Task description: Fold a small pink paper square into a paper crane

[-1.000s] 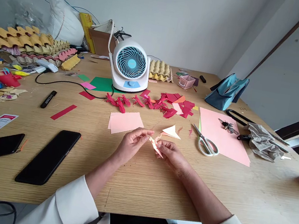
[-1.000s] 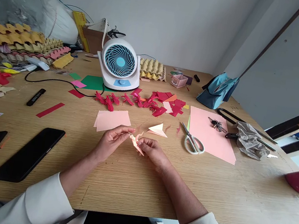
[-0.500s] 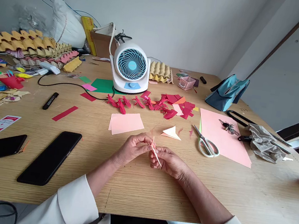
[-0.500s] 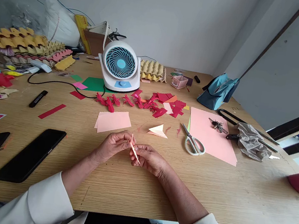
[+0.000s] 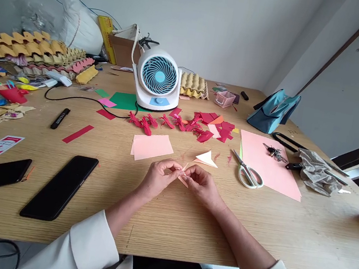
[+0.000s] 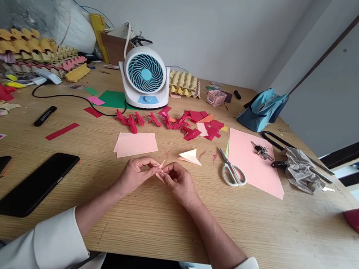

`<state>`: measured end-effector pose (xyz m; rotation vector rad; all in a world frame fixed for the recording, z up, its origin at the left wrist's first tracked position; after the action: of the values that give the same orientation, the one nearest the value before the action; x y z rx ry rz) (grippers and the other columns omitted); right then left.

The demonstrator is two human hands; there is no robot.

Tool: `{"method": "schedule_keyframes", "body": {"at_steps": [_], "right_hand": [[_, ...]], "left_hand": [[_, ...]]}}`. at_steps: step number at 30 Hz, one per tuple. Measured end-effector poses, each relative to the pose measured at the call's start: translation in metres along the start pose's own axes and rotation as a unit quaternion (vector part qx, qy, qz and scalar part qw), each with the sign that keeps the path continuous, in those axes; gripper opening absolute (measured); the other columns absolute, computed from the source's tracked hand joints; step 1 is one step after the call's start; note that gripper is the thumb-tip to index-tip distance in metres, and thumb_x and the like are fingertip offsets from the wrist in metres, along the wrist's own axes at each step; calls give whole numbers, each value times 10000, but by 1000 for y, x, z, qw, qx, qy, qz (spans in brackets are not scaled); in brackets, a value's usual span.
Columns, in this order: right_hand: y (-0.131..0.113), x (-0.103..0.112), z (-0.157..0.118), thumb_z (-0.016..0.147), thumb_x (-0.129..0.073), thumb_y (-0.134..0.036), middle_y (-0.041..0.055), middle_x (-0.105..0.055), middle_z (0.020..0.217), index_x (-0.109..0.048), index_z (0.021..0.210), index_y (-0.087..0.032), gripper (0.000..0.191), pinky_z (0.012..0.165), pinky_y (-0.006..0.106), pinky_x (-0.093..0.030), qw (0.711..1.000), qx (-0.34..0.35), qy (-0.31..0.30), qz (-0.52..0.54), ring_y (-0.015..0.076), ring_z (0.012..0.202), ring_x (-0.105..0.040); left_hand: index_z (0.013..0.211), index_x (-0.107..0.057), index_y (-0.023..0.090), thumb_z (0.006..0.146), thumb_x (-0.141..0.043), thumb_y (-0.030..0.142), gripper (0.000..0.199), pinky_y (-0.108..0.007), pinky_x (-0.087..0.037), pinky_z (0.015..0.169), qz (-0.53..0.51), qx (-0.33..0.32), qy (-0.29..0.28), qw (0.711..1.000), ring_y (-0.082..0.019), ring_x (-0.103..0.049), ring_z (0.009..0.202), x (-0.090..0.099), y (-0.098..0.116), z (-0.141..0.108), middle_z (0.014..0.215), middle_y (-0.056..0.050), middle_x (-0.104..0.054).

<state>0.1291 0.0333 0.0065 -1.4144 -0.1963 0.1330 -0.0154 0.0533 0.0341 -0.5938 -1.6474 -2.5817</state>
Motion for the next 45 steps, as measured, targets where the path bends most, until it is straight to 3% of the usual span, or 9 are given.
{"method": "schedule_keyframes", "body": {"at_steps": [5, 12, 19, 25, 31, 45], "right_hand": [[-3, 4, -1, 851, -674, -490, 13, -591, 745, -596, 814, -194, 308, 569, 273, -356, 995, 25, 43, -91, 130, 616, -466], [-13, 7, -4, 874, -653, -411, 21, -584, 738, -598, 794, -197, 235, 591, 279, -398, 985, 66, 88, -134, 142, 640, -507], [-13, 7, -4, 887, -640, -437, 24, -583, 760, -600, 807, -193, 259, 620, 287, -415, 986, 73, 75, -132, 145, 665, -522], [-1, 5, 0, 850, -663, -521, 14, -575, 737, -602, 819, -196, 332, 610, 280, -377, 999, 15, 35, -28, 137, 652, -480], [8, 4, 3, 762, -734, -561, -12, -543, 703, -584, 803, -199, 394, 566, 259, -335, 998, -19, 28, 57, 117, 612, -434], [-11, 2, -3, 821, -689, -516, 22, -606, 722, -609, 764, -188, 343, 587, 266, -400, 996, 16, 34, -77, 143, 653, -513]], "left_hand": [[790, -697, 172, 809, -706, 278, 109, -246, -507, 722, 11, 22, 11, 1000, -150, -657, 727, -2, -1, -2, 767, -13, -722], [860, -692, 156, 803, -721, 316, 173, -249, -535, 742, -78, 68, -13, 995, -154, -679, 771, -11, -16, -3, 837, -32, -733], [853, -658, 153, 828, -683, 308, 159, -261, -530, 782, -80, 62, -24, 995, -155, -672, 801, -10, -16, -3, 852, -38, -716], [895, -654, 160, 838, -660, 284, 138, -266, -526, 794, -38, 51, -23, 998, -158, -672, 821, -7, -7, -2, 866, -35, -711], [908, -671, 158, 813, -689, 301, 172, -269, -536, 780, -53, 63, -20, 996, -159, -675, 798, -6, -12, -2, 850, -41, -724], [703, -622, 170, 814, -683, 269, 161, -238, -497, 703, 12, 19, -23, 999, -134, -625, 691, -4, 4, -1, 707, 3, -665]]}}
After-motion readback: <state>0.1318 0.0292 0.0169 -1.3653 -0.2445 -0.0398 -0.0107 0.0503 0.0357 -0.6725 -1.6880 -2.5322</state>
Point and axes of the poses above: each hand's wrist, its own z-axis towards the middle knuckle, its own x-axis out of the back of the hand, y = z × x, the point moved 6 cm from there along z, towards the middle knuckle
